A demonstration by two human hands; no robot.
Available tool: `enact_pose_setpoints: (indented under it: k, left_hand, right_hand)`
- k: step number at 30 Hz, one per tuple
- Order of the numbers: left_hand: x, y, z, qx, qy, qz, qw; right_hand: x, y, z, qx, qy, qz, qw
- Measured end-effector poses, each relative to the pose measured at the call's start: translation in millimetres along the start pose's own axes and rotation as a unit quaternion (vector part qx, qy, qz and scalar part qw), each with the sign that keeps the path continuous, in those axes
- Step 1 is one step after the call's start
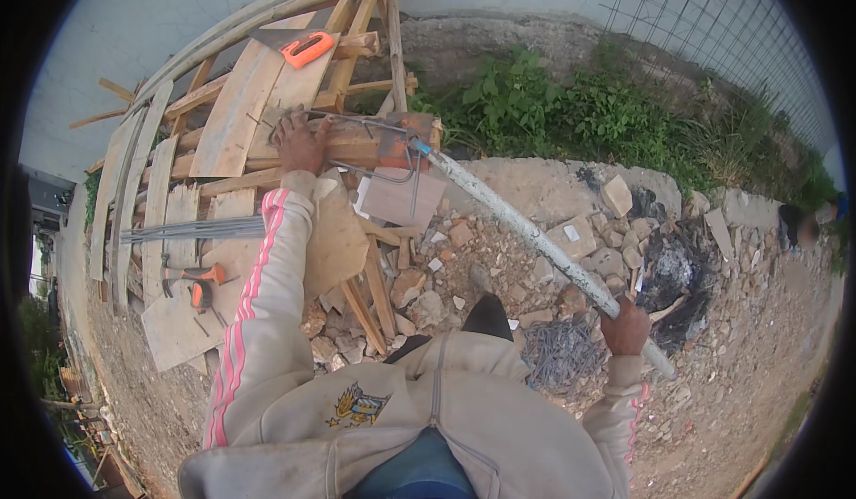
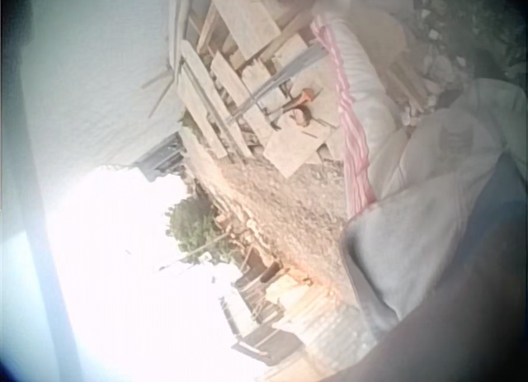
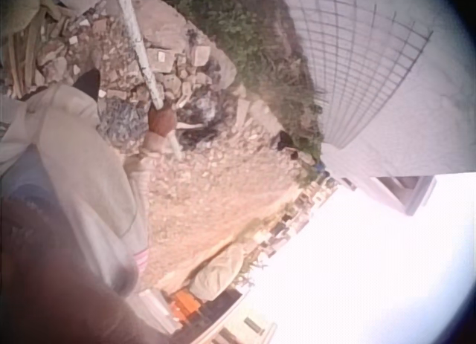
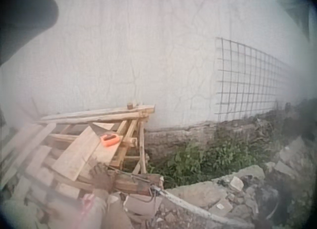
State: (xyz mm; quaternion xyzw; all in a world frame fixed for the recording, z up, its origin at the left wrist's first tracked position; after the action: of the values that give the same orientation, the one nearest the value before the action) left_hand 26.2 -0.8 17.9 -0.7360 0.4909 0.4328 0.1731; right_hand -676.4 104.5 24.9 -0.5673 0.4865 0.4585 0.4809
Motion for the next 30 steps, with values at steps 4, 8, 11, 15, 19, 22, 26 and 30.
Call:
enact_pose_setpoints:
  k: [4, 8, 11, 15, 19, 22, 26, 30]
  left_hand:
    - [-44.2, 67.6, 25.5, 0.09, -0.071, 0.129, 0.985]
    - [-77.3, 132.7, 88.5, 0.178, -0.177, 0.216, 0.943]
    - [-78.9, 151.7, 115.3, 0.257, -0.132, 0.211, 0.934]
    - [-85.7, 149.7, 124.4, 0.28, -0.128, 0.219, 0.926]
    - [-82.8, 143.9, 123.4, 0.277, -0.146, 0.234, 0.92]
    - [-78.4, 139.6, 121.4, 0.275, -0.156, 0.228, 0.921]
    - [-73.5, 138.5, 113.7, 0.285, -0.217, 0.205, 0.911]
    - [-72.3, 138.6, 105.6, 0.286, -0.276, 0.218, 0.892]
  right_hand:
    - [5.8, 9.9, 7.4, 0.002, 0.008, 0.01, 1.0]
    - [1.0, 2.5, 7.7, -0.008, 0.027, 0.011, 1.0]
    - [1.5, -1.6, 10.7, 0.006, 0.015, 0.008, 1.0]
    - [-6.4, -13.1, 22.8, 0.032, 0.014, 0.016, 0.999]
    - [-12.1, -23.6, 45.7, 0.038, 0.011, 0.036, 0.999]
    - [-11.8, -39.5, 71.0, 0.074, -0.003, 0.029, 0.997]
    - [-20.2, -55.0, 85.9, 0.089, 0.004, 0.039, 0.995]
    - [-20.7, -58.3, 93.4, 0.093, 0.008, 0.037, 0.995]
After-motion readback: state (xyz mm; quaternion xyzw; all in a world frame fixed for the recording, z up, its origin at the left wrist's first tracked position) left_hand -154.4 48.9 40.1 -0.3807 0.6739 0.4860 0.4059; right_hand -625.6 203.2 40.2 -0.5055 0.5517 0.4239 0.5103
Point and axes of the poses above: each hand's wrist, its own z-axis away from the middle knuckle, its own x-axis out of the palm, y = z × x, the point moved 4 cm from there along -z, towards the middle knuckle, and after that the axes turned 5 degrees about y, right-handed, at the moved point
